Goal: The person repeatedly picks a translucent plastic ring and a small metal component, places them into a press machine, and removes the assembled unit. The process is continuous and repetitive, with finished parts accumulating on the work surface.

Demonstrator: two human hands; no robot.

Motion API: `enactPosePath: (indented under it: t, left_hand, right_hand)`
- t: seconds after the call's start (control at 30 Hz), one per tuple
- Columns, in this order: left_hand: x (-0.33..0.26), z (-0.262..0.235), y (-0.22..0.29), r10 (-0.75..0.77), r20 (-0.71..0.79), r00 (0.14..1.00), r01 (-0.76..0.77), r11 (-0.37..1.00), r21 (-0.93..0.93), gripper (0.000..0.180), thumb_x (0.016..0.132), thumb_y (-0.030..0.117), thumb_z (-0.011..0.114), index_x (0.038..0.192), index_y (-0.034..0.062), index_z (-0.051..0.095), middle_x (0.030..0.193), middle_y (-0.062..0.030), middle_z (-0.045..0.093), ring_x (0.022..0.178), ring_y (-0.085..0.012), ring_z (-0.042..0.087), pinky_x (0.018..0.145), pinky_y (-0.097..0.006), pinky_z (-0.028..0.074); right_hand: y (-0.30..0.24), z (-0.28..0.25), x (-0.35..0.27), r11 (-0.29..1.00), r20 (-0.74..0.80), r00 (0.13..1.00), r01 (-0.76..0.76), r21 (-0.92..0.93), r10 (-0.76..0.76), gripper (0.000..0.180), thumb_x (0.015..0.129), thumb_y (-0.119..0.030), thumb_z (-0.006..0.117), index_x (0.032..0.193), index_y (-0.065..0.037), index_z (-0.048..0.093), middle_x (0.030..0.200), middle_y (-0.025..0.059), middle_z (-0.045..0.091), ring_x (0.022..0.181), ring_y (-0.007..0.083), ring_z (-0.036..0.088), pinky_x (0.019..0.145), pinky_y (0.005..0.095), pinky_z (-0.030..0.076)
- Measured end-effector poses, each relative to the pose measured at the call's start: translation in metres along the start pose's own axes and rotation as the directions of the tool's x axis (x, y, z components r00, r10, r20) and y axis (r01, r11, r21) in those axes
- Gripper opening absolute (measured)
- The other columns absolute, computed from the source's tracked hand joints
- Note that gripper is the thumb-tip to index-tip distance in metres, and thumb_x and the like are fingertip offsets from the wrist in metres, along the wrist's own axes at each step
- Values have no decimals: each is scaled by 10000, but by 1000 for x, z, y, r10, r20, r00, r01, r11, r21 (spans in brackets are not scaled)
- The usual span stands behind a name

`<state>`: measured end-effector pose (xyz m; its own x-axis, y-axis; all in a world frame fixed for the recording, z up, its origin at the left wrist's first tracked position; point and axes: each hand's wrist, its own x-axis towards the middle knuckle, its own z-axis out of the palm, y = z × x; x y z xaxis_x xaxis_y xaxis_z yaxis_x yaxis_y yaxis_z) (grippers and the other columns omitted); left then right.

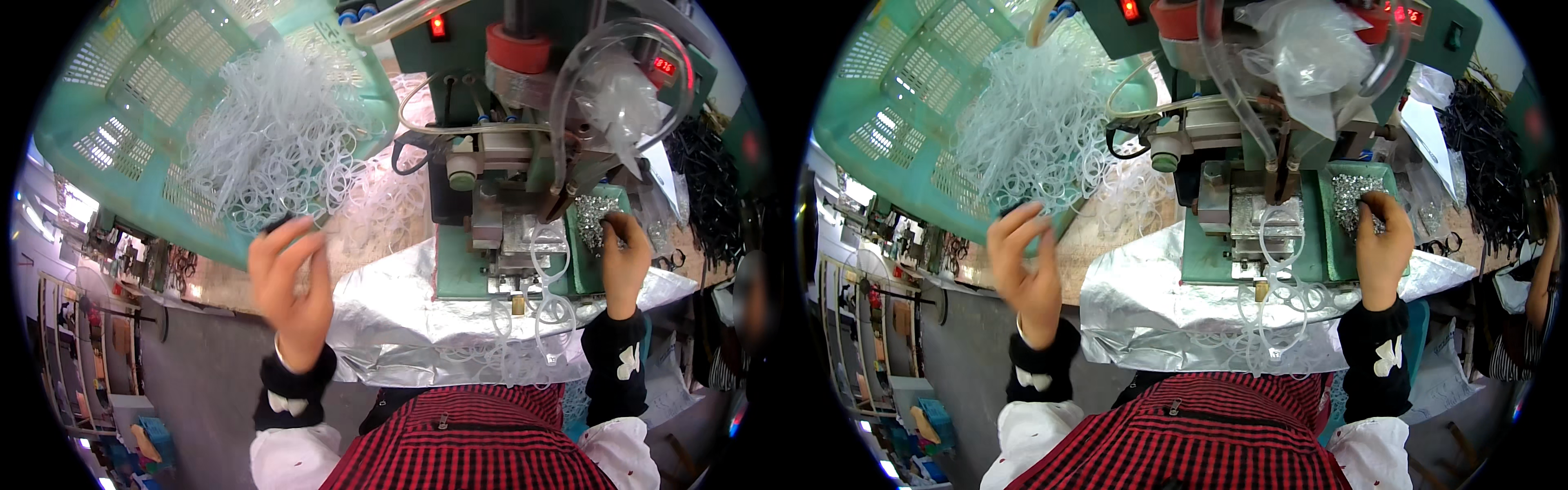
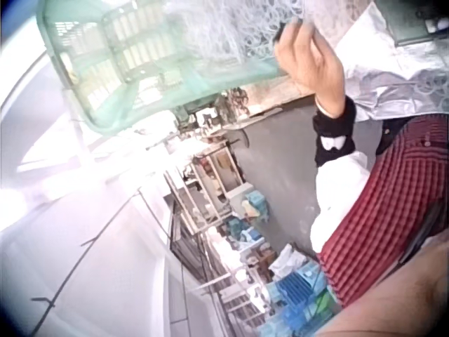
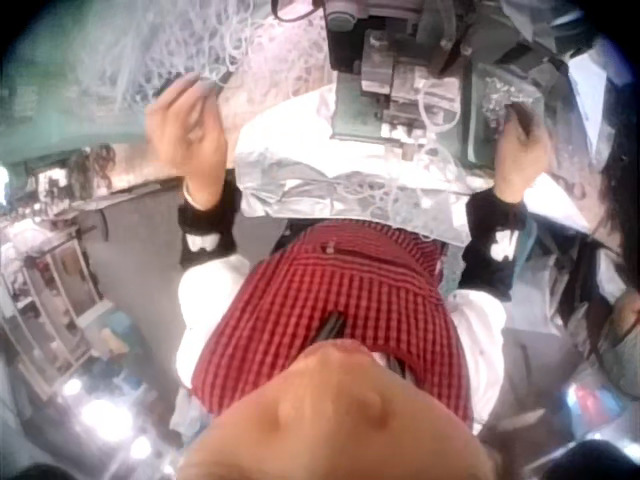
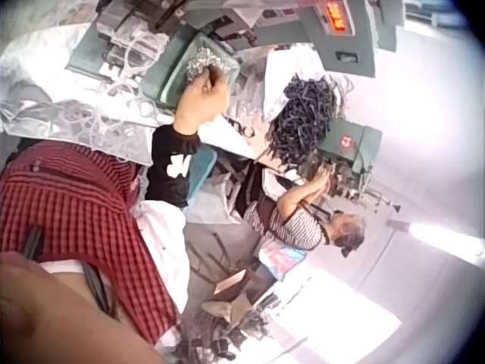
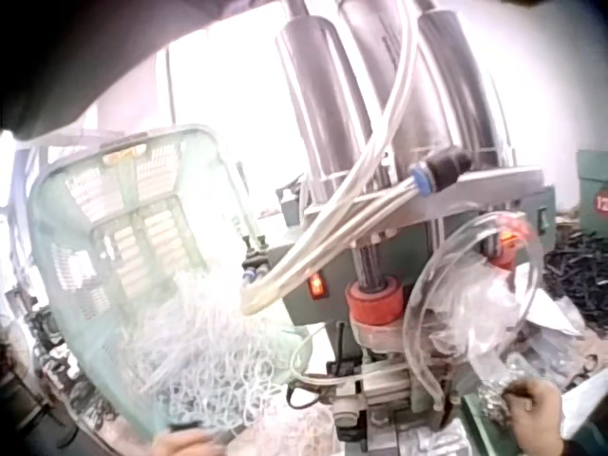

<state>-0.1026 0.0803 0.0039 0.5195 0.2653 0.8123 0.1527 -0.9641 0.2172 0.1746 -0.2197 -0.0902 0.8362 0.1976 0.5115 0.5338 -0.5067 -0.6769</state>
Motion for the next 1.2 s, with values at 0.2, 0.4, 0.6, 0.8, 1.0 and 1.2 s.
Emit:
enactPosePath:
  t: [0.2, 0.4, 0.6, 0.8, 1.0, 1.2]
  left_hand:
    - [-41, 99, -127, 138, 426, 894, -208, 970, 123, 159, 731, -57, 669, 862, 30, 685, 1330, -155, 616, 994, -372, 589, 885, -420, 480]
    - [-10, 88, -113, -136, -10, 991, 136, 979, 153, 152, 869, 73, 629, 1013, 31, 653, 1189, -167, 677, 950, -374, 618, 804, -445, 484]
    - [-23, 124, -209, -499, -47, 865, 461, 756, 464, 203, 935, 220, 551, 928, 20, 583, 876, -223, 666, 859, -444, 617, 723, -540, 455]
    - [-5, 172, -151, -369, 161, 916, 336, 921, 199, 152, 942, 166, 533, 942, 20, 575, 856, -251, 663, 802, -482, 614, 703, -578, 443]
    - [-7, 137, -67, -521, 153, 839, 524, 703, -481, 136, 1016, 189, 578, 978, 63, 546, 790, -42, 599, 700, -167, 606, 579, -297, 444]
    - [-38, 106, 18, -654, 234, 719, 496, 248, -832, 137, 1016, 126, 578, 1113, 50, 520, 1019, -94, 615, 856, -171, 639, 790, -327, 563]
  right_hand:
    - [-11, 18, 3, 963, 61, 990, -140, 229, 129, 166, 881, -20, 680, 1040, -8, 725, 968, 112, 723, 897, 200, 682, 840, 292, 505]
    - [37, -46, -49, 998, -197, 978, -57, 40, 64, 131, 870, 6, 690, 998, 27, 707, 966, 85, 704, 895, 180, 649, 854, 291, 487]
    - [54, -79, -75, 950, -146, 951, -241, 198, 272, 146, 857, 21, 691, 1002, 39, 697, 978, 66, 700, 926, 159, 633, 864, 279, 475]
    - [-83, -42, -17, 937, -21, 969, 245, 248, -248, 190, 735, 65, 722, 912, -2, 730, 901, 116, 698, 868, 267, 641, 805, 355, 487]
    - [-93, 28, 3, 731, 173, 983, -157, 664, 54, 234, 784, -19, 711, 1016, 6, 688, 902, 76, 656, 884, 181, 617, 831, 295, 478]
    - [-104, 16, -6, 606, 236, 958, -284, 743, 160, 454, 779, 42, 716, 1214, 20, 585, 885, 15, 611, 902, 95, 577, 843, 244, 456]
